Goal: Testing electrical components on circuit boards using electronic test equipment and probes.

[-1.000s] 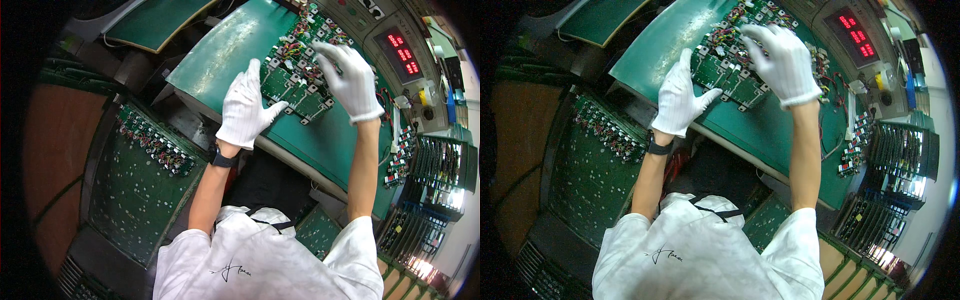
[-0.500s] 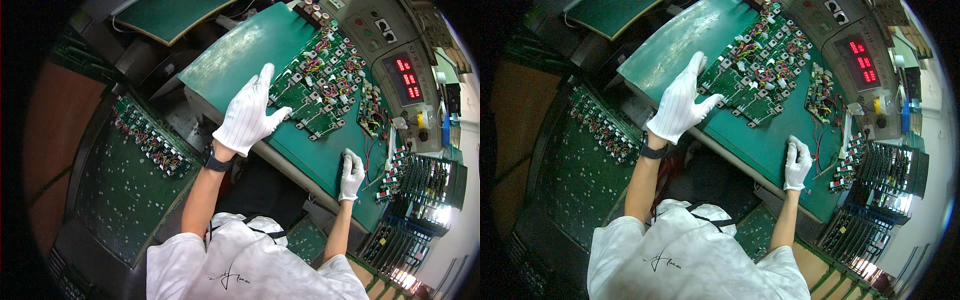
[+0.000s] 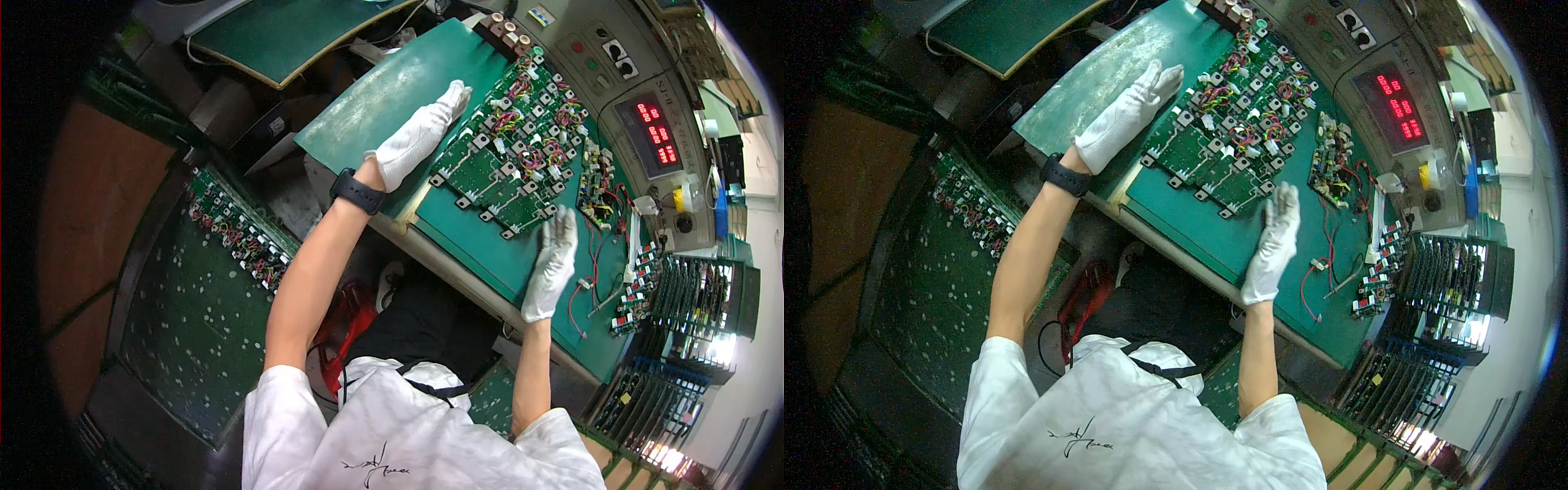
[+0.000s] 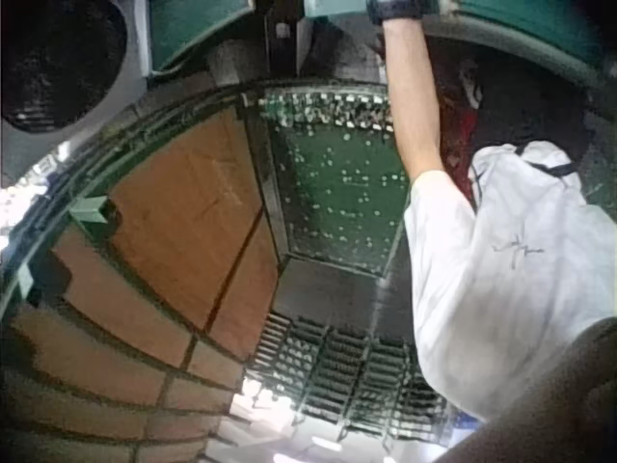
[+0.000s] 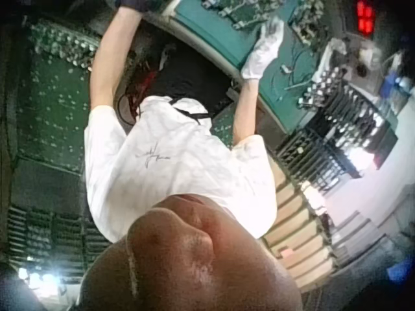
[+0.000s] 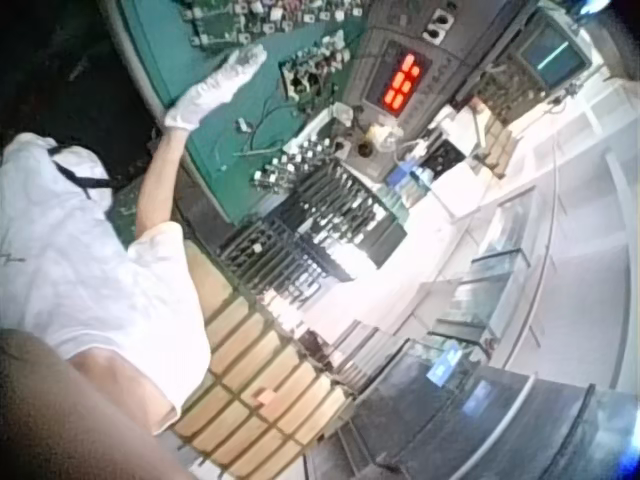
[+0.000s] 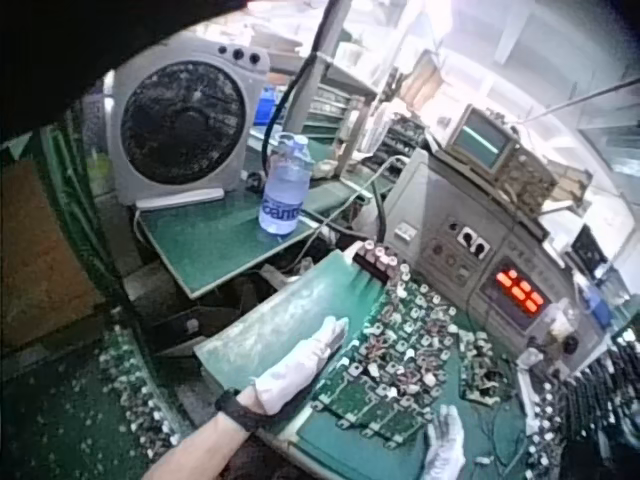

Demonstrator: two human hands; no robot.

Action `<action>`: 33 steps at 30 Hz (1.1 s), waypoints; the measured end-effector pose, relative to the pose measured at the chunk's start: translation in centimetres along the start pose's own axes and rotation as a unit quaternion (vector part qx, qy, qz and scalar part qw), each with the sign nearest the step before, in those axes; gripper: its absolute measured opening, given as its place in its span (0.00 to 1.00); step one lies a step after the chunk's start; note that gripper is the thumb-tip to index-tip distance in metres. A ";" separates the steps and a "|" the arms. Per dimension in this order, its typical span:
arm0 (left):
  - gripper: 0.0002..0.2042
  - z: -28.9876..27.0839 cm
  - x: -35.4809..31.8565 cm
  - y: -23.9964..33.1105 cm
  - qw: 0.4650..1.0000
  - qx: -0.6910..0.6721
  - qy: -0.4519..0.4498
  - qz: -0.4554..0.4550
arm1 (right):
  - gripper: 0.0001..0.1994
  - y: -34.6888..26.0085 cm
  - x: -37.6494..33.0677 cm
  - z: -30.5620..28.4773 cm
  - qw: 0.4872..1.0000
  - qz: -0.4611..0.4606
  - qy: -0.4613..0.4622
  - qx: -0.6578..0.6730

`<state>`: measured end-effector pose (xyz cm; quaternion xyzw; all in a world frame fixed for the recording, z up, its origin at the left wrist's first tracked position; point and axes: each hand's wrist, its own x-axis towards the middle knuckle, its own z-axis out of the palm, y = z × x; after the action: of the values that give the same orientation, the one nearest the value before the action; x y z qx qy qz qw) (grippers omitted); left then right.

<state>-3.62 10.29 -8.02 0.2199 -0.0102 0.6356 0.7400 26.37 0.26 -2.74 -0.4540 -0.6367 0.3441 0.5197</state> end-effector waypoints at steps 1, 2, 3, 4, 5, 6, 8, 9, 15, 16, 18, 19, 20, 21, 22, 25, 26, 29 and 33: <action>0.31 0.9 -0.2 -0.1 0.990 0.137 0.026 -0.014 | 0.30 -0.4 -0.3 0.7 0.999 0.030 0.001 -0.037; 0.32 2.0 -0.5 -0.1 0.961 0.270 0.048 -0.026 | 0.30 -0.4 -0.6 1.1 0.996 0.039 -0.003 -0.084; 0.34 2.6 -0.5 -0.2 0.914 0.399 0.068 -0.036 | 0.30 -0.3 -1.0 1.3 0.990 0.049 -0.006 -0.131; 0.26 3.1 -0.4 0.0 0.926 0.371 0.069 -0.029 | 0.31 -0.3 -1.0 1.6 0.981 0.025 -0.009 -0.194; 0.26 3.7 -0.5 0.2 0.926 0.369 0.065 -0.032 | 0.31 -0.4 -1.3 2.1 0.976 0.041 0.004 -0.216; 0.26 4.1 -0.8 0.5 0.885 0.459 0.055 -0.043 | 0.31 -0.6 -1.5 2.3 0.966 0.044 -0.007 -0.254; 0.25 3.1 -1.1 0.6 0.851 0.525 0.002 -0.021 | 0.30 -0.9 -1.5 3.0 0.951 0.019 -0.022 -0.307; 0.25 2.7 -1.2 0.4 0.851 0.525 0.000 -0.023 | 0.30 -0.8 -1.7 3.1 0.951 0.020 -0.020 -0.307; 0.25 4.4 -1.6 -0.1 0.818 0.575 0.014 0.000 | 0.30 -0.7 -1.9 3.2 0.953 0.021 -0.023 -0.300; 0.25 4.3 -1.6 0.0 0.818 0.576 0.014 -0.002 | 0.30 -0.6 -1.9 3.2 0.954 0.023 -0.023 -0.300; 0.25 4.3 -1.6 0.0 0.832 0.554 0.017 -0.003 | 0.30 -0.4 -2.0 3.2 0.950 0.034 -0.024 -0.309; 0.25 5.1 -1.6 0.0 0.833 0.554 0.016 -0.005 | 0.30 -0.1 -2.0 3.2 0.950 0.035 -0.022 -0.310; 0.26 6.7 -1.4 0.1 0.842 0.537 0.050 -0.027 | 0.29 0.1 -2.0 3.0 0.948 0.018 -0.017 -0.317; 0.27 7.6 -1.3 0.0 0.849 0.519 0.083 -0.050 | 0.29 0.2 -2.0 2.9 0.946 0.000 -0.011 -0.325; 0.27 7.6 -1.3 0.0 0.849 0.519 0.082 -0.051 | 0.29 0.2 -2.0 2.9 0.946 0.001 -0.009 -0.325; 0.29 7.0 -1.7 0.1 0.845 0.529 0.077 -0.026 | 0.30 0.1 -2.1 3.1 0.947 -0.007 -0.016 -0.321; 0.30 6.2 -1.7 0.2 0.847 0.526 0.073 -0.023 | 0.32 0.0 -2.1 3.2 0.950 -0.001 -0.021 -0.310; 0.37 5.6 -2.1 0.9 0.862 0.504 0.051 -0.016 | 0.32 0.3 -2.0 3.0 0.942 -0.019 -0.009 -0.336; 0.45 7.6 -5.2 -0.4 0.581 0.806 0.103 0.049 | 0.19 0.1 -1.1 2.8 0.963 0.043 0.098 -0.247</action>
<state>-2.23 2.77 -2.83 0.6580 0.5719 0.4363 0.2227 23.74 -0.66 -3.79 -0.6271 -0.6277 0.1519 0.4355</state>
